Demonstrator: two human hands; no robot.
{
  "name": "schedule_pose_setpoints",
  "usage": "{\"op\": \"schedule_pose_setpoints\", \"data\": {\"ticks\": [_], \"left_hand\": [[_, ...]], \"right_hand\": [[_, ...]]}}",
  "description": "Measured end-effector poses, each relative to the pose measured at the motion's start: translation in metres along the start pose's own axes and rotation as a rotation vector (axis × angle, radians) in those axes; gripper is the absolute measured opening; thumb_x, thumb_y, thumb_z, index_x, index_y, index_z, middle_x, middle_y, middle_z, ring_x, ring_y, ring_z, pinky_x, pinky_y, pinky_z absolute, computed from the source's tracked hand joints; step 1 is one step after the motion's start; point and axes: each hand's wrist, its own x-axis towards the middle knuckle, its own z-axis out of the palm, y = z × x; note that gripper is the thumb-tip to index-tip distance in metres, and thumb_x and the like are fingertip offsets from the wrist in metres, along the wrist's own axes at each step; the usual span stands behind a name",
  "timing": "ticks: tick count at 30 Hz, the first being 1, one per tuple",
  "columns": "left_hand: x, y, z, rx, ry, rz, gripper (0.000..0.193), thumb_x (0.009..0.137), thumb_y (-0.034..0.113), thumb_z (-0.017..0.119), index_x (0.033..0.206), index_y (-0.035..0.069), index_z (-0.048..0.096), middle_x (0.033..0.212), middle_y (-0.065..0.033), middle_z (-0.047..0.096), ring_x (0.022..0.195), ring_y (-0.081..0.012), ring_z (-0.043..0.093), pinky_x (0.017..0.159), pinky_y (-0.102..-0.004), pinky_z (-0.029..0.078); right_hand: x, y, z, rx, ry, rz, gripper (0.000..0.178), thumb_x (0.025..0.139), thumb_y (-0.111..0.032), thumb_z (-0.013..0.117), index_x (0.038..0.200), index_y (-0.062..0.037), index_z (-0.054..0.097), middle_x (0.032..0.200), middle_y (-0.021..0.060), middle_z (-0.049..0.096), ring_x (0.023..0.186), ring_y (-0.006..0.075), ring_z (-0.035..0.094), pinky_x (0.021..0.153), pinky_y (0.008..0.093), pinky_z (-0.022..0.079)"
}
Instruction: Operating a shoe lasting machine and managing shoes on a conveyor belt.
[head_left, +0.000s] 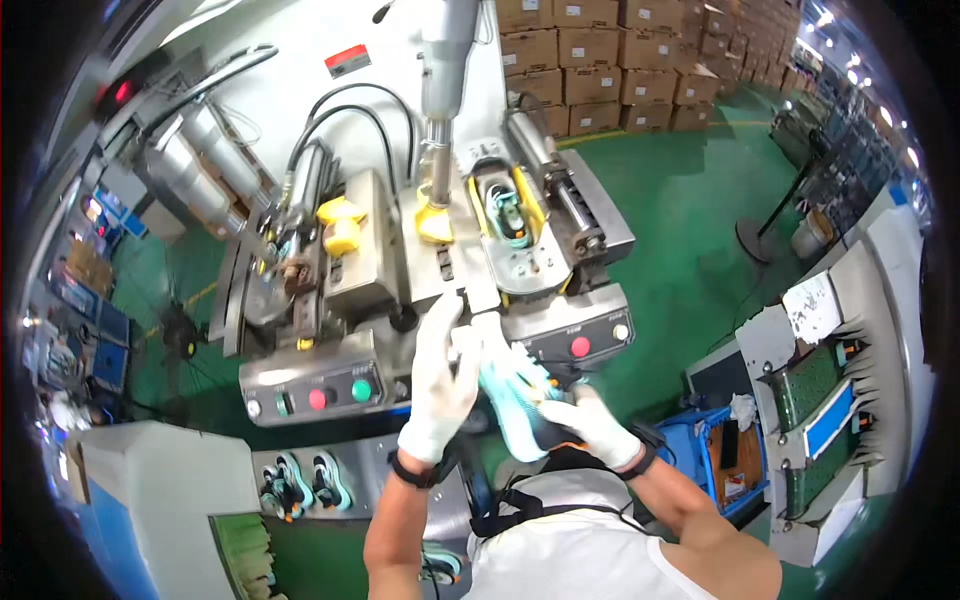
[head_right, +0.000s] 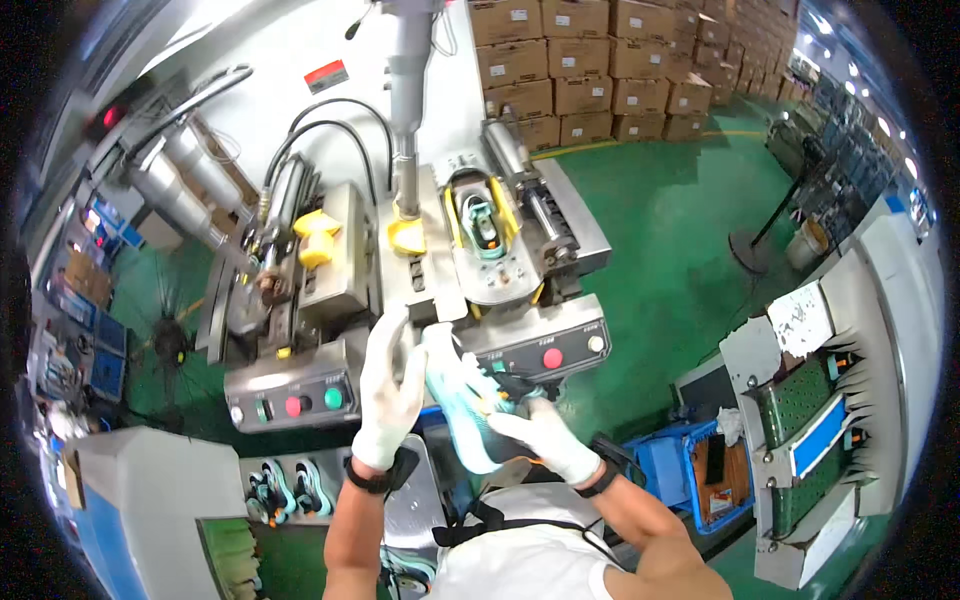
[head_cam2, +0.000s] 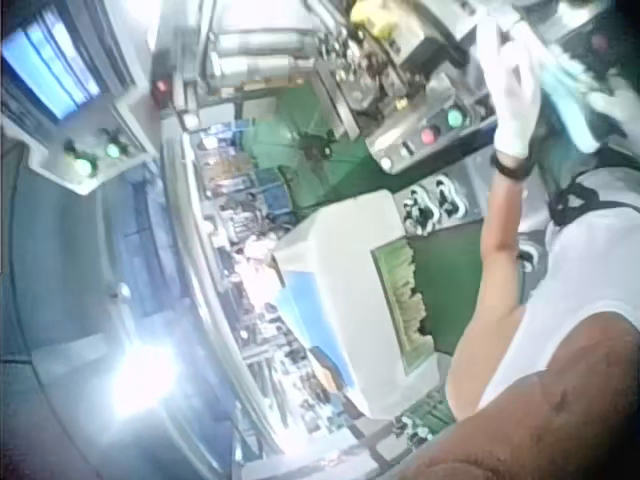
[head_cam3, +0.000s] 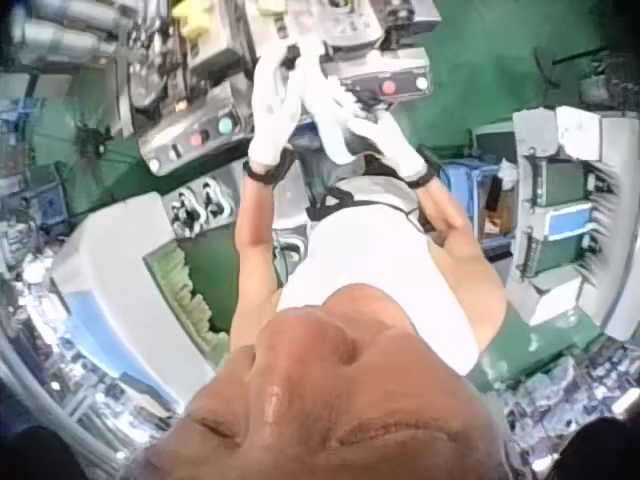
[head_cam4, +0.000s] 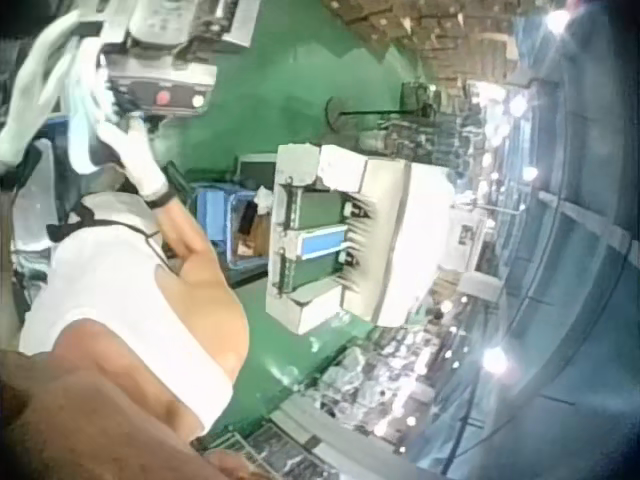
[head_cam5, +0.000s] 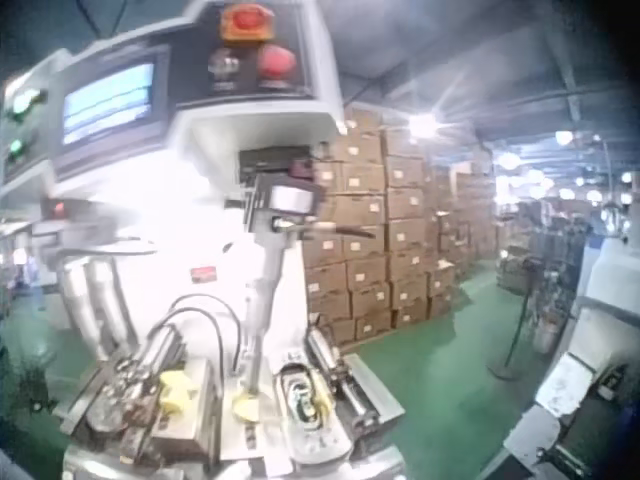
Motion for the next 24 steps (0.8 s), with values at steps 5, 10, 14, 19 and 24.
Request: {"op": "schedule_pose_setpoints", "data": {"ticks": [5, 10, 14, 19, 24], "left_hand": [[0.116, -0.129, 0.13, -0.039, -0.096, -0.359, 0.062, 0.095, 0.023, 0.061, 0.144, -0.006, 0.036, 0.142, -0.028, 0.045, 0.128, -0.0376, 0.051, 0.107, -0.0429, 0.042], [0.191, -0.256, 0.22, 0.426, -0.167, -0.448, 0.072, 0.091, 0.028, 0.06, 0.141, -0.016, 0.03, 0.133, -0.0434, 0.044, 0.121, -0.0515, 0.051, 0.106, -0.0459, 0.041], [0.218, -0.283, 0.269, 1.45, -1.159, 0.038, 0.054, 0.087, 0.014, 0.056, 0.13, -0.013, 0.038, 0.11, -0.0299, 0.063, 0.096, -0.0467, 0.064, 0.092, -0.0456, 0.049], [0.231, -0.252, 0.22, 0.15, -0.307, -0.599, 0.025, 0.088, 0.011, 0.049, 0.098, -0.008, 0.062, 0.079, -0.0104, 0.064, 0.079, -0.0254, 0.063, 0.071, -0.0365, 0.05], [0.167, -0.172, 0.105, -0.193, -0.225, -0.759, 0.039, 0.096, 0.025, 0.056, 0.119, -0.005, 0.059, 0.105, -0.0137, 0.067, 0.09, -0.0185, 0.063, 0.079, -0.0346, 0.051]], "right_hand": [[-0.02, -0.036, -0.071, 0.101, 0.361, -0.178, 0.053, 0.085, -0.005, 0.064, 0.136, 0.0013, 0.049, 0.119, 0.0073, 0.062, 0.101, 0.0167, 0.063, 0.088, 0.0328, 0.053], [-0.05, -0.044, -0.117, 0.144, 0.543, -0.168, 0.056, 0.081, -0.008, 0.071, 0.134, -0.0018, 0.052, 0.121, 0.0043, 0.062, 0.107, 0.016, 0.061, 0.094, 0.0326, 0.05], [-0.043, -0.045, -0.126, 0.22, 0.633, -0.209, 0.058, 0.08, -0.011, 0.078, 0.132, -0.003, 0.054, 0.117, 0.0022, 0.063, 0.103, 0.0128, 0.06, 0.089, 0.0304, 0.049], [-0.007, -0.049, -0.135, 0.099, 0.64, -0.041, 0.042, 0.083, -0.009, 0.07, 0.122, 0.0, 0.059, 0.105, 0.0036, 0.065, 0.091, 0.0128, 0.063, 0.08, 0.029, 0.053], [0.071, -0.096, -0.101, -0.128, 0.495, -0.298, 0.045, 0.088, -0.005, 0.065, 0.131, -0.0003, 0.054, 0.113, 0.0051, 0.064, 0.095, 0.0136, 0.063, 0.083, 0.028, 0.052]]}}
